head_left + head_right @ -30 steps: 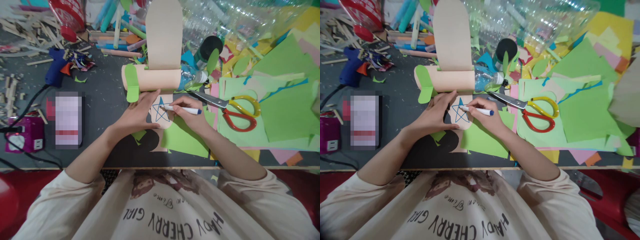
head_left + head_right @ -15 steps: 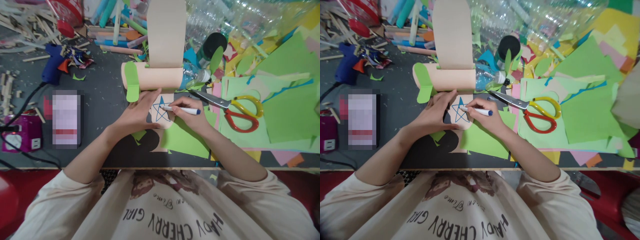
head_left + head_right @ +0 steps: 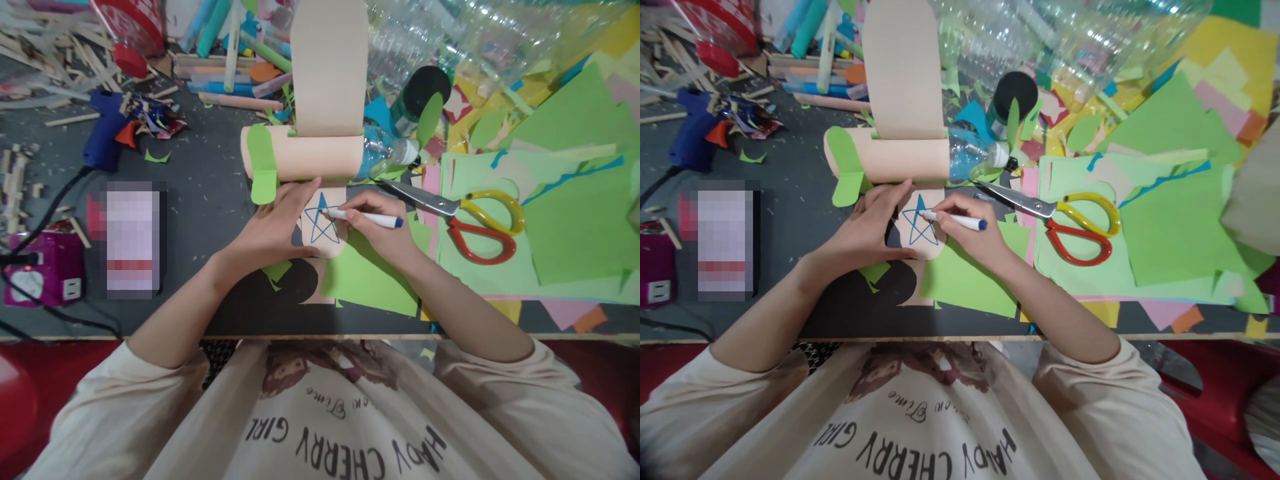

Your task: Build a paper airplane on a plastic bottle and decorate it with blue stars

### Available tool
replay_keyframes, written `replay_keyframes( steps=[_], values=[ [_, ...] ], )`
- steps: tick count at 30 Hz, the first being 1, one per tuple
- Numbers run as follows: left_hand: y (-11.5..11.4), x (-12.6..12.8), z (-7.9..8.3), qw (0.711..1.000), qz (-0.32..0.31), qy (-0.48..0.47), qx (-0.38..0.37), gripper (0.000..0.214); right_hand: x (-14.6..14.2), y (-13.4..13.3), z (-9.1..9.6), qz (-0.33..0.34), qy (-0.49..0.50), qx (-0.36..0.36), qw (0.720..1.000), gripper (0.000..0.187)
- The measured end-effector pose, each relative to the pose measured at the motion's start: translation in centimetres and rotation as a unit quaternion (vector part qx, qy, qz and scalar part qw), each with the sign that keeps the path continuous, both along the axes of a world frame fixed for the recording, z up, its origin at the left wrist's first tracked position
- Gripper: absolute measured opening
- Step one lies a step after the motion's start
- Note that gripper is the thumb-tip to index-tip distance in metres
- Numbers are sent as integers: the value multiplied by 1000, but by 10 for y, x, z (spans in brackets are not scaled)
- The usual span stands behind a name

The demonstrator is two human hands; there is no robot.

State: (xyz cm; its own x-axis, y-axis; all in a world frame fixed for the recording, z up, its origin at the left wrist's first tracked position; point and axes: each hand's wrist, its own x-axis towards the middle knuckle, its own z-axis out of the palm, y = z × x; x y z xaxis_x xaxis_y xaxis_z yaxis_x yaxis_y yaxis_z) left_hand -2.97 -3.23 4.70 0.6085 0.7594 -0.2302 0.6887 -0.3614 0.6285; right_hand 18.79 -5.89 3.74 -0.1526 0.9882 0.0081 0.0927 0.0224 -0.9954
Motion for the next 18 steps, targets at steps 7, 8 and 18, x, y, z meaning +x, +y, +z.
replay_keyframes(
  steps=[7,8,18],
  values=[
    [0,1,3,1000,3,4,-9,108,0,1,0,5,-11,-1,1000,25],
    [0,1,3,1000,1,4,-7,109,0,0,1,9,-16,0,1000,23],
    [0,1,2,1000,-4,-1,3,110,2,0,1,21,-7,6,1000,25]
  ],
)
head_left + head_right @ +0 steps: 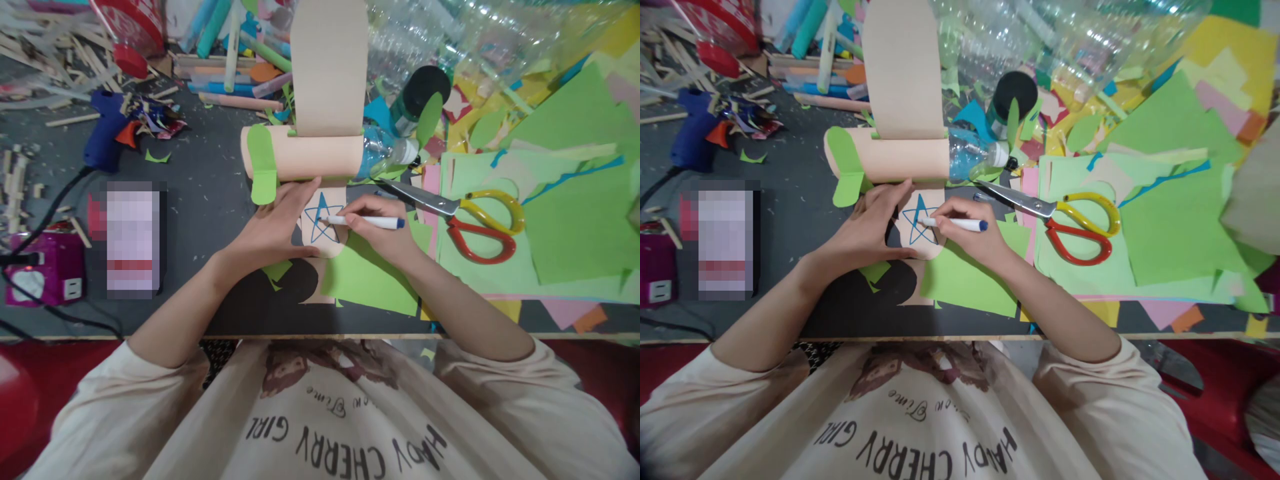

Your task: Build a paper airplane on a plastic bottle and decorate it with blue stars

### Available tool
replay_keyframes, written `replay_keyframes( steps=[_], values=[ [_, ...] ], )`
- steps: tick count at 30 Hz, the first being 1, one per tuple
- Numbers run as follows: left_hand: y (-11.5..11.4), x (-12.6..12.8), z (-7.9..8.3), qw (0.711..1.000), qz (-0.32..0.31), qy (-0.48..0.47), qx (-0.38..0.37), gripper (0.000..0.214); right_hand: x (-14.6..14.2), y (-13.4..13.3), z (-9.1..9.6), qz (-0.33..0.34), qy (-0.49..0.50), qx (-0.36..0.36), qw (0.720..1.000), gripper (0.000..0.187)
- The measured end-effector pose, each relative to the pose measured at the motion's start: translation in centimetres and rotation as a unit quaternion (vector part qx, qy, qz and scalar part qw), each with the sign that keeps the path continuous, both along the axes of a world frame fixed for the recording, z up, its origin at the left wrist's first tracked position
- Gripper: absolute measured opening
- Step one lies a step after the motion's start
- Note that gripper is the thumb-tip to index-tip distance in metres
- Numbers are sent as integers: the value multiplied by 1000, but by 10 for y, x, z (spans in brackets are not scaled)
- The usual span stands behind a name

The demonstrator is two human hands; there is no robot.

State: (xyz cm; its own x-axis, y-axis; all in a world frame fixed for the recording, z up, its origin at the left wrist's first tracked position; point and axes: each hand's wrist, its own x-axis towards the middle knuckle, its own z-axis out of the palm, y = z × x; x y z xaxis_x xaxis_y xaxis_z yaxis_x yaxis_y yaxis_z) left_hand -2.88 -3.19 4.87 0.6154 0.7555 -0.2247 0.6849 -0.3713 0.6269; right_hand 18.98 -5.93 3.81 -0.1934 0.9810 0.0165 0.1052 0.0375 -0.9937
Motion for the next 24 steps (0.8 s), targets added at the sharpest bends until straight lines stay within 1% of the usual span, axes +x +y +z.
replay_keyframes(
  steps=[3,7,12,17,19,22,24],
  values=[
    [0,1,2,1000,5,4,-4,108,-1,1,-3,-32,23,13,999,25],
    [0,1,2,1000,3,-2,-5,106,-1,2,-4,-29,10,10,999,22],
    [0,0,-1,1000,2,-11,-1,110,0,2,1,-9,-18,9,1000,14],
    [0,-1,-1,1000,3,0,0,111,1,1,3,36,-18,-9,999,21],
    [0,-1,-1,1000,1,-1,1,110,1,1,2,20,-22,-1,1000,24],
    [0,-1,-1,1000,2,-5,-3,110,1,1,-2,-27,-15,16,999,24],
    [0,0,-1,1000,3,-5,-6,108,1,1,-5,-34,-2,16,999,25]
  ],
)
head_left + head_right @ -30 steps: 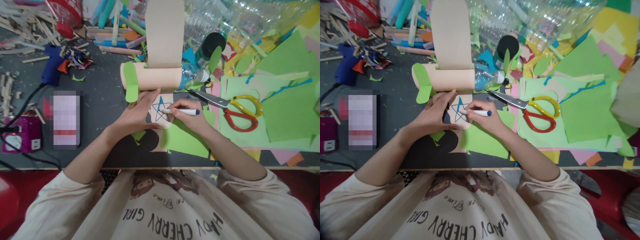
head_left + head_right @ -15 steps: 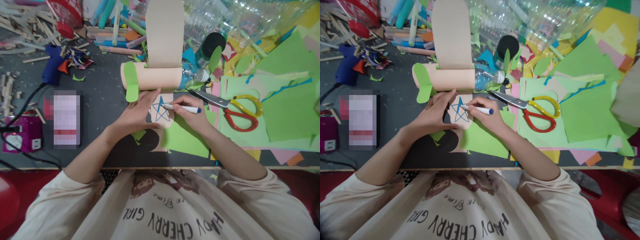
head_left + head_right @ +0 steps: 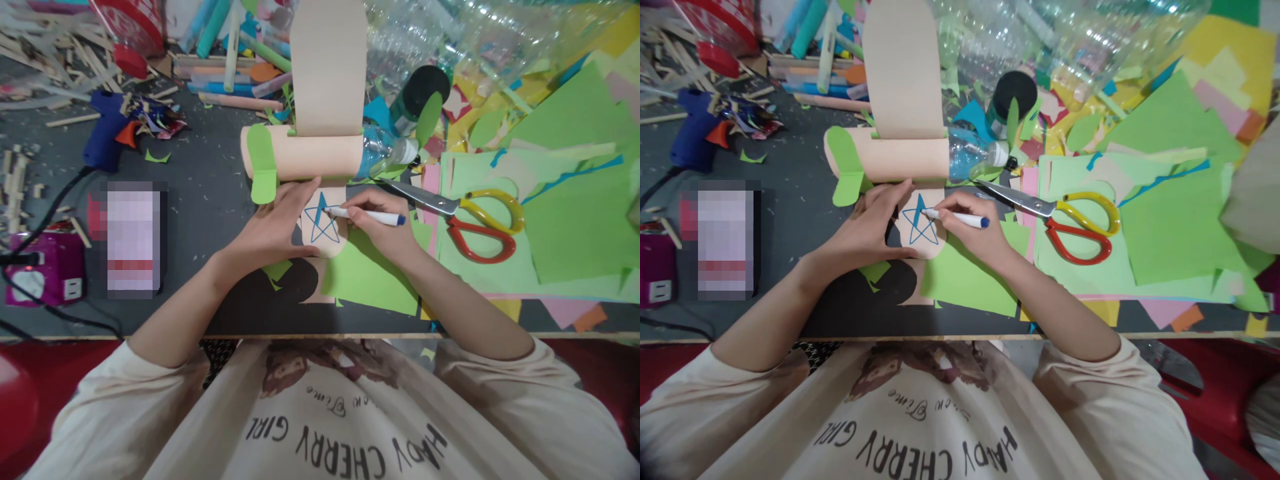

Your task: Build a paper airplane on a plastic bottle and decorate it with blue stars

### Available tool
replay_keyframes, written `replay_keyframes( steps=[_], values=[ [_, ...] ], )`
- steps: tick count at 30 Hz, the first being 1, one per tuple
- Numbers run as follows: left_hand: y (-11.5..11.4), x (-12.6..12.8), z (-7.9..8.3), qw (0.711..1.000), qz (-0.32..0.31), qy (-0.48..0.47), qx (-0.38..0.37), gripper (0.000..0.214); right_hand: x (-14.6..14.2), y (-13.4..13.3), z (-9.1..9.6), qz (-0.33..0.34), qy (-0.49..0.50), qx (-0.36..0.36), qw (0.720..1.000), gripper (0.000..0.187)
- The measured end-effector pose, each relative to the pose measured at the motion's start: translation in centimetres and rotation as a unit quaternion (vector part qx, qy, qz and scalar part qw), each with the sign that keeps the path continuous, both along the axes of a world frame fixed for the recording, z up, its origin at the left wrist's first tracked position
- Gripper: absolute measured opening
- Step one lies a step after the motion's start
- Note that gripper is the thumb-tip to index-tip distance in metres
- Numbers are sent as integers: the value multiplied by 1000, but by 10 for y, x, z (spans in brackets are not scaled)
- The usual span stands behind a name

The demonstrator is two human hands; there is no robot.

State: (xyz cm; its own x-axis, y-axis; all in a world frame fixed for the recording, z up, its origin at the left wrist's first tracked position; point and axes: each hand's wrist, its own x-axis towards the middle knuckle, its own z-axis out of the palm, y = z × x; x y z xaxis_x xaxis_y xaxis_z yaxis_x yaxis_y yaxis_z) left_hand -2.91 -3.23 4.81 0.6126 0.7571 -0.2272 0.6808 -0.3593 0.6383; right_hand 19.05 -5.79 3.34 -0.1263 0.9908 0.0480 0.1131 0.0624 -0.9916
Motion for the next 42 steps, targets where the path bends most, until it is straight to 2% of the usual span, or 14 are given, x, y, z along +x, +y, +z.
replay_keyframes(
  steps=[7,13,19,29,42],
  values=[
    [0,1,0,1000,0,1,1,108,0,0,3,13,-18,4,1000,19],
    [1,0,0,1000,-4,-4,4,111,1,-1,8,66,-22,-33,997,19],
    [0,0,1,1000,-3,-10,3,109,2,1,3,34,-15,-3,999,18],
    [0,0,0,1000,-3,0,5,108,1,-1,8,61,-44,-22,997,21],
    [1,0,-3,1000,-13,-5,22,109,2,0,5,70,-20,-16,997,22]
  ],
)
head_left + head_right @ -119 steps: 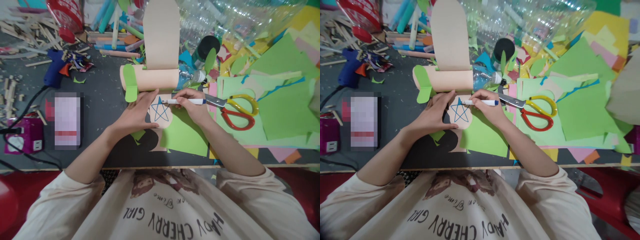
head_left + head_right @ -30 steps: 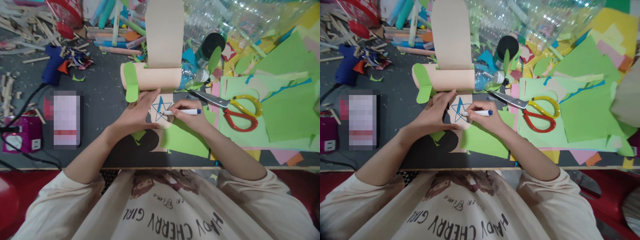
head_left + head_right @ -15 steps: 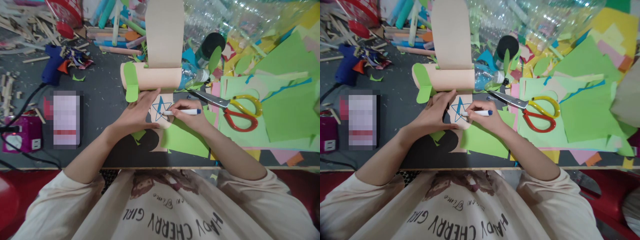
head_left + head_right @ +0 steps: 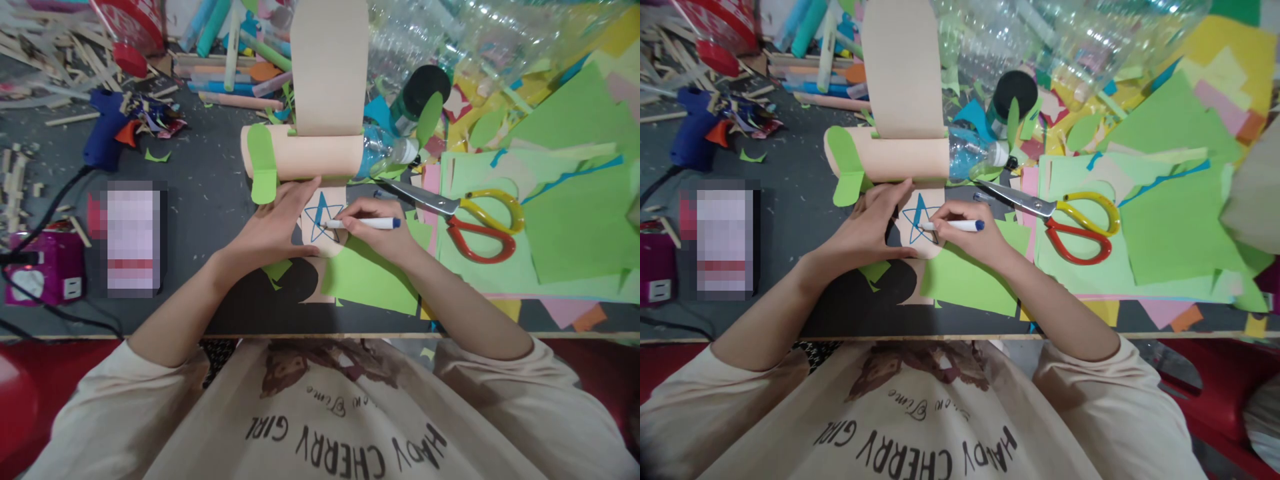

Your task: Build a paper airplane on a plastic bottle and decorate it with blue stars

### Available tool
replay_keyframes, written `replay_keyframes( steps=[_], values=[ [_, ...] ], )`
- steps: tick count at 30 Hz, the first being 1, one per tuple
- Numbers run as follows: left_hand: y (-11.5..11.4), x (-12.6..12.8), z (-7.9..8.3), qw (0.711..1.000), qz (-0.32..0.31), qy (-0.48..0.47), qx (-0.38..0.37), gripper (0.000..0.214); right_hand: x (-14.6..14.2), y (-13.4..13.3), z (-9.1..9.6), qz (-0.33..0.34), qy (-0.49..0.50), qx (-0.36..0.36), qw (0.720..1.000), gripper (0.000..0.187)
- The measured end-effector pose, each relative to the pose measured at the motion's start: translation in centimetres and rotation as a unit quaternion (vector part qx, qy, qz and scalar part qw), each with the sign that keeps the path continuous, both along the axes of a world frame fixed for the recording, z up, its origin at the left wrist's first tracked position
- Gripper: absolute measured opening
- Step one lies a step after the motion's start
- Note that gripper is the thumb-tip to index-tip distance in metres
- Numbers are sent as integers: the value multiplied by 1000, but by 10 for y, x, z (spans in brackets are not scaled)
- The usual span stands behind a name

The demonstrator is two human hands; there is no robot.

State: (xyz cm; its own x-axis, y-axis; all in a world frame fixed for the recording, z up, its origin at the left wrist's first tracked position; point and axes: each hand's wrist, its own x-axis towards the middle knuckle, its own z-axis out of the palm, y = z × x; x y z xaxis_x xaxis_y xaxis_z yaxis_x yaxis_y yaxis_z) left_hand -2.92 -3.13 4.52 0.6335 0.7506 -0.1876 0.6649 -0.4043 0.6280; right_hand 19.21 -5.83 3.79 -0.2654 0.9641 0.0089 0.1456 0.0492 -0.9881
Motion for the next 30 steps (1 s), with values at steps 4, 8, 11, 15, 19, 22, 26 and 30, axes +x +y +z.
replay_keyframes(
  steps=[4,8,11,15,19,22,26,30],
  values=[
    [0,1,1,1000,4,4,-4,108,0,1,-3,-32,-5,21,999,24],
    [-1,1,3,1000,3,7,-6,108,-2,1,-4,-64,57,21,996,30],
    [-1,1,3,1000,3,6,-6,108,-2,1,-4,-62,71,20,995,28],
    [-1,1,3,1000,3,11,-11,110,0,3,-4,-47,50,6,998,24],
    [-1,1,3,1000,5,8,-14,110,2,7,-5,-53,24,1,998,23],
    [-1,2,4,1000,3,5,-17,109,3,7,-5,-50,11,-3,999,24],
    [-1,2,5,1000,2,4,-17,106,2,6,-4,-47,-3,5,999,23],
    [-1,1,4,1000,2,4,-13,106,2,5,0,-14,-14,0,1000,24]
  ],
)
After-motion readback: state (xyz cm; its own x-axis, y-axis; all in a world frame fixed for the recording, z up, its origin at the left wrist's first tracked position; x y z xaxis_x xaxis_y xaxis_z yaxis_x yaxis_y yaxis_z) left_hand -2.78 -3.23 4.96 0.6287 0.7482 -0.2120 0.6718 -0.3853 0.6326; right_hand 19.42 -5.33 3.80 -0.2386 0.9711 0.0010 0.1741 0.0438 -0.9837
